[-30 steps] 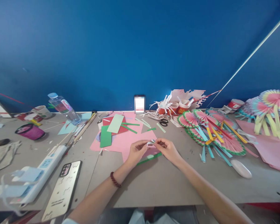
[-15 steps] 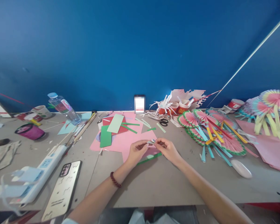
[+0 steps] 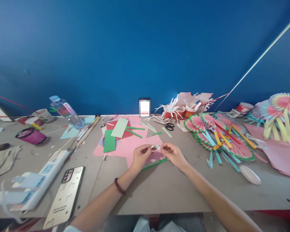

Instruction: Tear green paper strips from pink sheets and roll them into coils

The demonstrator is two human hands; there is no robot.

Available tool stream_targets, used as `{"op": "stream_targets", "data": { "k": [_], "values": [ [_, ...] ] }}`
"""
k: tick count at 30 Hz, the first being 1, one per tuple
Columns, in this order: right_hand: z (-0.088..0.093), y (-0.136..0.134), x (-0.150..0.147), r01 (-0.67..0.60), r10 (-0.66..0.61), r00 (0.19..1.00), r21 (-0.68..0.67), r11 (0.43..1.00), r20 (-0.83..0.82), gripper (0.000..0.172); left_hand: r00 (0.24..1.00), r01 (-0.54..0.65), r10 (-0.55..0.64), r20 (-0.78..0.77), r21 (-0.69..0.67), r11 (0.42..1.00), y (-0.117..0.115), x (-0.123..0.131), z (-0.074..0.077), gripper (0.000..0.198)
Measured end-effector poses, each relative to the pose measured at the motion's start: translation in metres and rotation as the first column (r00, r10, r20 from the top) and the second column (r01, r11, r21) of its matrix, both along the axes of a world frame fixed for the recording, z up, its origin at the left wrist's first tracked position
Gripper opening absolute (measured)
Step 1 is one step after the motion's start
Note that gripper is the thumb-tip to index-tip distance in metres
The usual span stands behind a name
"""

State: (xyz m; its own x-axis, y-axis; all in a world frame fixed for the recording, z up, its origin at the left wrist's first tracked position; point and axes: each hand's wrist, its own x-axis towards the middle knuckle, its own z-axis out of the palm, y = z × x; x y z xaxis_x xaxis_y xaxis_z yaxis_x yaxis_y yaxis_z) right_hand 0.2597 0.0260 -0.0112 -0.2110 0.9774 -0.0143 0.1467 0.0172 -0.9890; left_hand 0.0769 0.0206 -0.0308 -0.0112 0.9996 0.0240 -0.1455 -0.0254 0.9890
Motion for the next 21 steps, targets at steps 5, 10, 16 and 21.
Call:
{"op": "stream_targets", "data": {
  "k": [5, 10, 16, 21],
  "values": [
    [0.004, -0.001, 0.002, 0.058, -0.058, 0.998, 0.053, 0.997, 0.007, 0.046, 0.998, -0.046, 0.049, 0.047, -0.066, 0.997, 0.005, -0.003, -0.002, 0.038],
    [-0.001, -0.001, 0.004, 0.126, -0.132, 0.990, 0.123, 0.984, 0.041, 0.046, 0.986, -0.074, 0.090, 0.138, -0.120, 0.990, 0.009, -0.005, -0.002, 0.043],
    [-0.009, -0.005, 0.004, 0.089, -0.135, 0.975, 0.242, 0.966, 0.179, 0.029, 0.973, -0.087, 0.115, 0.198, -0.144, 0.986, 0.008, -0.007, 0.005, 0.051],
    [-0.010, -0.008, 0.000, 0.063, -0.114, 0.975, 0.254, 0.965, 0.190, 0.025, 0.978, -0.014, 0.039, 0.205, -0.122, 0.992, 0.005, -0.003, 0.006, 0.054]
  ]
}}
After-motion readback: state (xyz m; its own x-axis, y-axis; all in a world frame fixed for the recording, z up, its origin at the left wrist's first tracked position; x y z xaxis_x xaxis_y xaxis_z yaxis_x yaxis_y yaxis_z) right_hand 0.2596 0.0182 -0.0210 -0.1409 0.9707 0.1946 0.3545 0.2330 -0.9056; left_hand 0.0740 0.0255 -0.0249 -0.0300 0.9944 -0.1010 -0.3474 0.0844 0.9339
